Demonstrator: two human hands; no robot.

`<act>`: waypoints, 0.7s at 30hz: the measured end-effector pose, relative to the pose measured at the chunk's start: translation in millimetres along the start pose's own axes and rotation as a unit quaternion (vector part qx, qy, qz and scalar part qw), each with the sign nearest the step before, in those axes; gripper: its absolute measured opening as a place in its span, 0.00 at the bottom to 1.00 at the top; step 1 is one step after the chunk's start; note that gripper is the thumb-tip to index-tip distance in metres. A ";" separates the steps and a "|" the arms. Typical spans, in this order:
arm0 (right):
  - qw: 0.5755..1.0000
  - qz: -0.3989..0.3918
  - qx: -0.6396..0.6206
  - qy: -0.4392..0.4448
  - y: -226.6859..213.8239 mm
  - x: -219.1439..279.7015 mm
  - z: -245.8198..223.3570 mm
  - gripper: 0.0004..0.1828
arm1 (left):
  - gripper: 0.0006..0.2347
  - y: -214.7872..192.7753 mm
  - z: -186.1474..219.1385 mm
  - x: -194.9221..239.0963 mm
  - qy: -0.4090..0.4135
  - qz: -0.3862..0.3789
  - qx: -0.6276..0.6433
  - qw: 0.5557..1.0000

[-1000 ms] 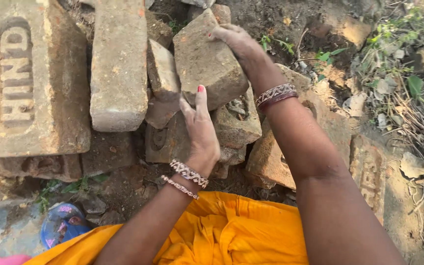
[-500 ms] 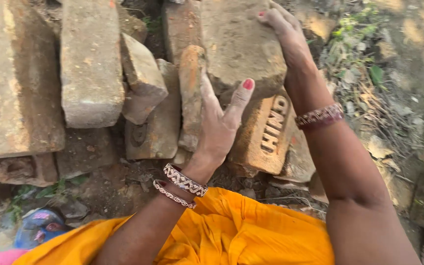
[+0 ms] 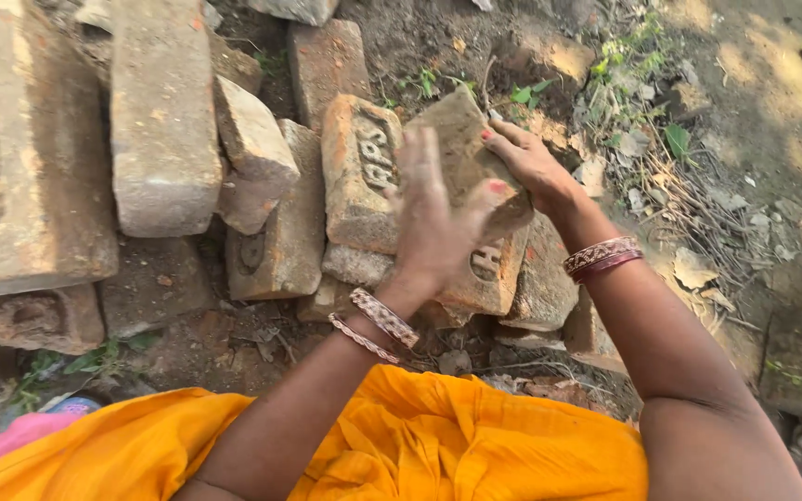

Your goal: The person sits on the ground beside a pile of used bricks and stacks them one at a time, picking each brick from the ground pile and placing it into a growing stack in front of them, turning some bricks to align them.

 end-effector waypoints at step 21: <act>0.991 -0.052 -0.019 -0.121 247.8 -102.9 -181.7 0.58 | 0.31 -285.0 -51.0 -52.6 0.002 0.255 -0.267 0.930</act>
Point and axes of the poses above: each hand's wrist, its own x-axis away from the middle knuckle, its own y-axis out of the palm, z = x × y, the point moved 8 cm from there along -x, towards the middle knuckle, and after that the axes turned 6 degrees about x, right-handed, at the moved point
